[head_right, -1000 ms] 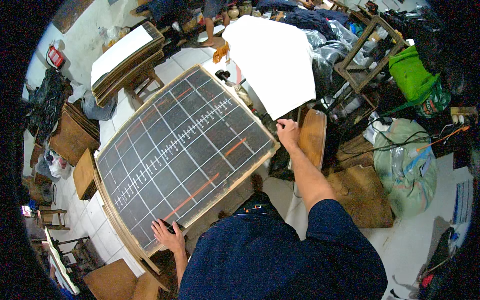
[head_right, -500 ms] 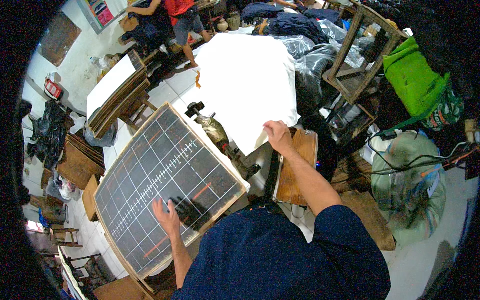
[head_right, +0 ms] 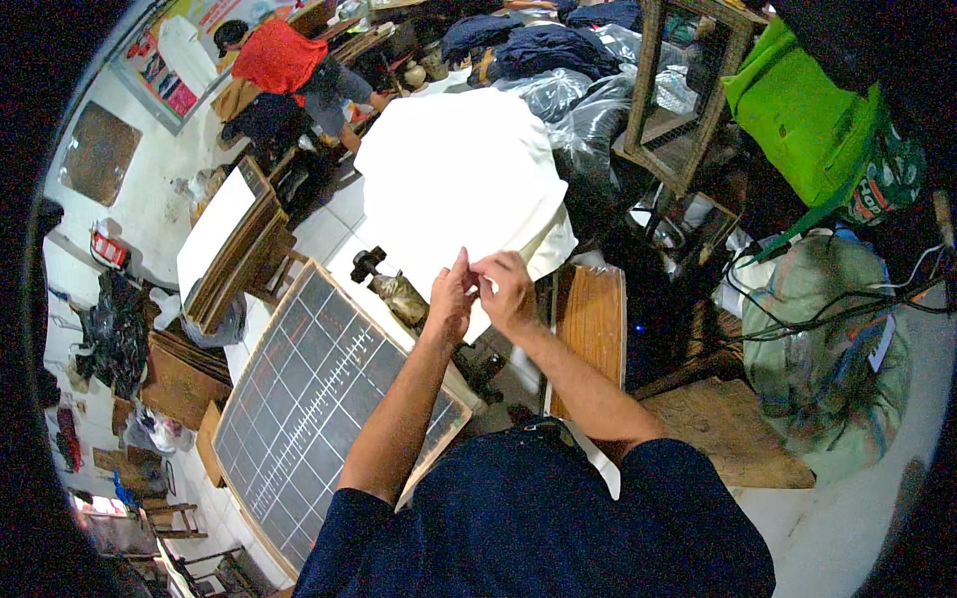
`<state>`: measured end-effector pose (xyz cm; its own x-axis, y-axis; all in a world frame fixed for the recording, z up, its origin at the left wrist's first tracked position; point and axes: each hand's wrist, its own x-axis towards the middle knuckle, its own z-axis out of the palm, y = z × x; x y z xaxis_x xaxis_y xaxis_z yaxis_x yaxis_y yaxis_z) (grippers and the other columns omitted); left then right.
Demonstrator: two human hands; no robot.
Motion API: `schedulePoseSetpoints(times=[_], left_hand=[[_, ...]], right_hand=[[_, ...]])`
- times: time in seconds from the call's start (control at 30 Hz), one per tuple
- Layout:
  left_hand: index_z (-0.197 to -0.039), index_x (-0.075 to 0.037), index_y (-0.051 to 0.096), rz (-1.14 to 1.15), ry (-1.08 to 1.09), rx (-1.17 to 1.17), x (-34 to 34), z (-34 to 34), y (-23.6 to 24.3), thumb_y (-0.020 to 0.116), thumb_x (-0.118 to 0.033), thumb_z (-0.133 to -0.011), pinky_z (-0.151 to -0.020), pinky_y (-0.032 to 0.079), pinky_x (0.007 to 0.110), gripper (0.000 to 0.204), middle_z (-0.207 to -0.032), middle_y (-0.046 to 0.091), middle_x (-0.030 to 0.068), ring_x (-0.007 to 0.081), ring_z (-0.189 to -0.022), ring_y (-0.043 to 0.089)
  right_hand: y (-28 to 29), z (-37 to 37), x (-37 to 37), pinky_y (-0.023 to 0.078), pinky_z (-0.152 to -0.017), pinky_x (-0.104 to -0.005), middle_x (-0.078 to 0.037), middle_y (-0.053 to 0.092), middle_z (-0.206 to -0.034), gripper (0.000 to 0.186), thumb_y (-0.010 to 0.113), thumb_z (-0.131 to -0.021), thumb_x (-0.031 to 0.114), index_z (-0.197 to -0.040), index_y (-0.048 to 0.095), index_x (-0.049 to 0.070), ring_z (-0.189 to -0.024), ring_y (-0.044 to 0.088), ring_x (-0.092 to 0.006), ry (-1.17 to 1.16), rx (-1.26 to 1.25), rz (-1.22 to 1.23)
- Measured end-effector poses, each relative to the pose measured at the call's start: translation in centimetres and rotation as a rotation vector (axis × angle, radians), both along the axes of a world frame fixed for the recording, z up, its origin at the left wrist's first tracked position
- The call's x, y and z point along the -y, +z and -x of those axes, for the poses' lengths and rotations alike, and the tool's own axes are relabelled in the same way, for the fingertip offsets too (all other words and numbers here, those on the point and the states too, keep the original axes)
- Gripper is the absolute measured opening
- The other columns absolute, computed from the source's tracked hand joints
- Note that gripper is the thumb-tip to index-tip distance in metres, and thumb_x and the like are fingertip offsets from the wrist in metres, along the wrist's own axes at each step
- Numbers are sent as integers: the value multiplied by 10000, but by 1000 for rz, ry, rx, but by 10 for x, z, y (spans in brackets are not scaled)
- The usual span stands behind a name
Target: The person repeatedly places a white fabric sheet onto a screen printing frame, smooths it flat with both hands, then lifts the frame to flip it over. This cycle repeats multiple times in a workshop setting.
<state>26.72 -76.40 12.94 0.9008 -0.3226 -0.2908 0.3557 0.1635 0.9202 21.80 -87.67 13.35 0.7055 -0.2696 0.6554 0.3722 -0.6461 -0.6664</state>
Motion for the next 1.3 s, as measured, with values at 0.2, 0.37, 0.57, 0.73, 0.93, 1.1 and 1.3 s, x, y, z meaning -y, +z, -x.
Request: schedulePoseSetpoints(times=[0.2, 0.37, 0.57, 0.73, 0.93, 1.1, 1.3], left_hand=[[-1044, 14, 382, 76, 170, 173, 4, -1, 15, 512, -153, -1011, -661, 601, 379, 214, -968, 596, 176, 309, -816, 709], [-938, -13, 435, -189, 204, 550, -5, 0, 48, 516, -127, -1008, -567, 589, 330, 157, -785, 548, 75, 166, -635, 637], [-1049, -5, 492, 31, 346, 553, -113, -35, 105, 510, -145, -1006, -678, 626, 378, 148, -939, 640, 125, 238, -748, 695], [-1134, -57, 502, 133, 751, 580, -198, -54, 151, 531, -230, -1002, -749, 608, 332, 219, -1044, 623, 98, 201, -878, 659], [-1338, 16, 459, 313, 484, -145, -130, 30, 82, 395, -786, -865, -977, 434, 480, 934, -1131, 628, 174, 308, -1088, 587], [-1272, 43, 518, 23, 511, 243, -140, 82, 57, 696, -340, -911, -932, 474, 407, 555, -1211, 617, 163, 264, -1061, 611], [-1290, 66, 519, 84, 545, 172, -226, 176, 74, 636, -116, -938, -940, 473, 355, 413, -1229, 621, 141, 214, -1082, 616]], right_hand=[[-33, -22, 36, 572, -681, -321, -95, 700, -922, 526, 452, -998, 507, -1088, 601, 10, -806, 687, -207, 615, -784, -1299], [-52, -151, 106, 578, -697, -316, -109, 640, -1059, 415, 658, -922, 294, -1215, 550, 21, -878, 649, -187, 65, -179, -1512], [-14, -217, 163, 571, -835, -365, -88, 628, -1148, 430, 705, -876, 225, -1233, 551, 41, -1020, 638, -224, 299, 73, -1905], [28, -160, 106, 519, -929, -363, -77, 640, -1180, 406, 658, -921, 292, -1243, 571, 60, -1053, 627, -207, 831, 93, -1595], [11, -54, -55, 572, -792, -389, -40, 686, -972, 196, 623, -943, 288, -989, 633, 97, -907, 673, -170, 1035, -378, -1756], [-17, 27, -101, 504, -980, -418, -139, 591, -1274, 471, 630, -945, 223, -1339, 485, 9, -1178, 583, -258, 1218, -757, -1401], [-26, 7, -139, 447, -1037, -454, -119, 565, -1322, 637, 623, -923, 447, -1380, 436, 44, -1205, 558, -265, 1154, -686, -1765]])
